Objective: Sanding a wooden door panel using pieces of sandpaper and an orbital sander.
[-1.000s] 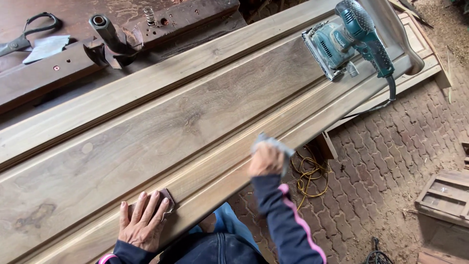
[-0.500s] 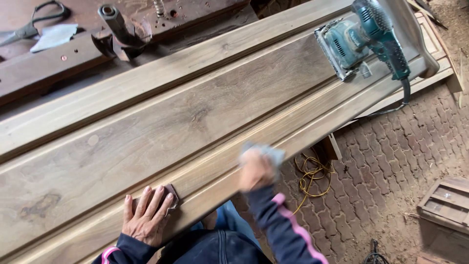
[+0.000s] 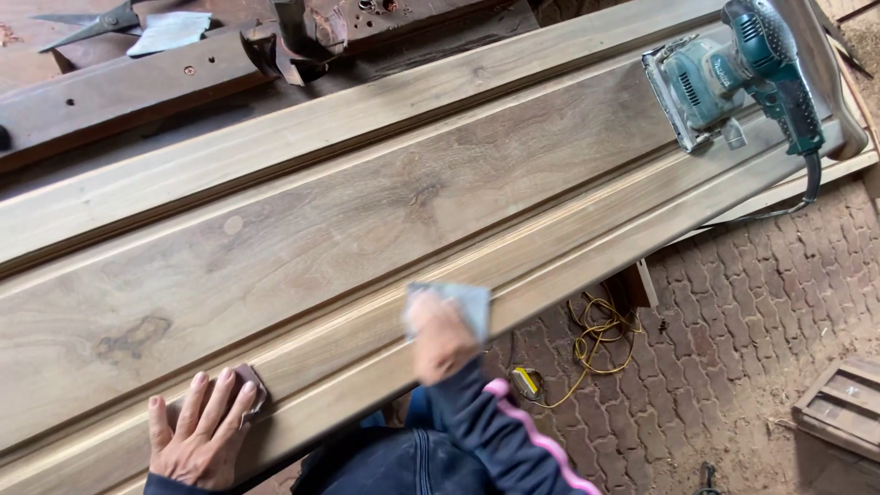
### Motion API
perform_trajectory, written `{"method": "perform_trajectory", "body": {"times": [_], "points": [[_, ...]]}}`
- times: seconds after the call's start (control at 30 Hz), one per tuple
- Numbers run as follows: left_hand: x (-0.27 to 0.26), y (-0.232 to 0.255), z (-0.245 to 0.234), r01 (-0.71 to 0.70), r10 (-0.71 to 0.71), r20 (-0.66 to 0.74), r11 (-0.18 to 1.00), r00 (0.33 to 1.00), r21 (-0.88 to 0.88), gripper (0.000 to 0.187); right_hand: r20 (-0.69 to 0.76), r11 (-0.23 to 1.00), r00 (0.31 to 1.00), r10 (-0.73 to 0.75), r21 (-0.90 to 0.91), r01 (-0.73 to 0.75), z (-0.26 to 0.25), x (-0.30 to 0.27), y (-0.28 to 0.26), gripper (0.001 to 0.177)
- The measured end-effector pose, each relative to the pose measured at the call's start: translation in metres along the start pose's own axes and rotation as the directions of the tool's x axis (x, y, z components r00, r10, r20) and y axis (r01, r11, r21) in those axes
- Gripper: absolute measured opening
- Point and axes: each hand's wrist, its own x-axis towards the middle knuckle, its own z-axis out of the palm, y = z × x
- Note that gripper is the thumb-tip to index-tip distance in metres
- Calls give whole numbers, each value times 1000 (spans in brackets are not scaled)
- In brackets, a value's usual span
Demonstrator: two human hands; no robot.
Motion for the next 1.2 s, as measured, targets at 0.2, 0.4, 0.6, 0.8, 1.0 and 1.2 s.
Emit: {"method": "perform_trajectory", "body": {"times": [0.2, 0.4, 0.6, 0.8, 1.0, 1.2], "points": [[-6, -10, -8, -14, 7, -63, 993, 998, -115, 58, 12, 982, 992, 126, -142, -123, -22, 99, 115, 15], [-3, -9, -10, -10, 3, -61, 993, 998, -114, 56, -108, 992, 994, -28, -124, 15, -1, -4, -39, 19], [-2, -10, -10, -11, 5, -56, 994, 998, -112, 56, -257, 832, 863, -436, 249, 495, -1, -69, -86, 26], [-4, -9, -14, -8, 2, -45, 991, 999, -133, 59, -98, 985, 984, -151, -96, 142, -25, 22, 48, 12], [-2, -9, -13, 9, -14, -40, 992, 999, -127, 60, -277, 952, 912, -303, -135, 275, -13, -40, -35, 21], [-3, -9, -13, -1, -3, -34, 992, 999, -126, 60, -171, 953, 974, -146, -287, 92, -16, 27, 86, 10]]}}
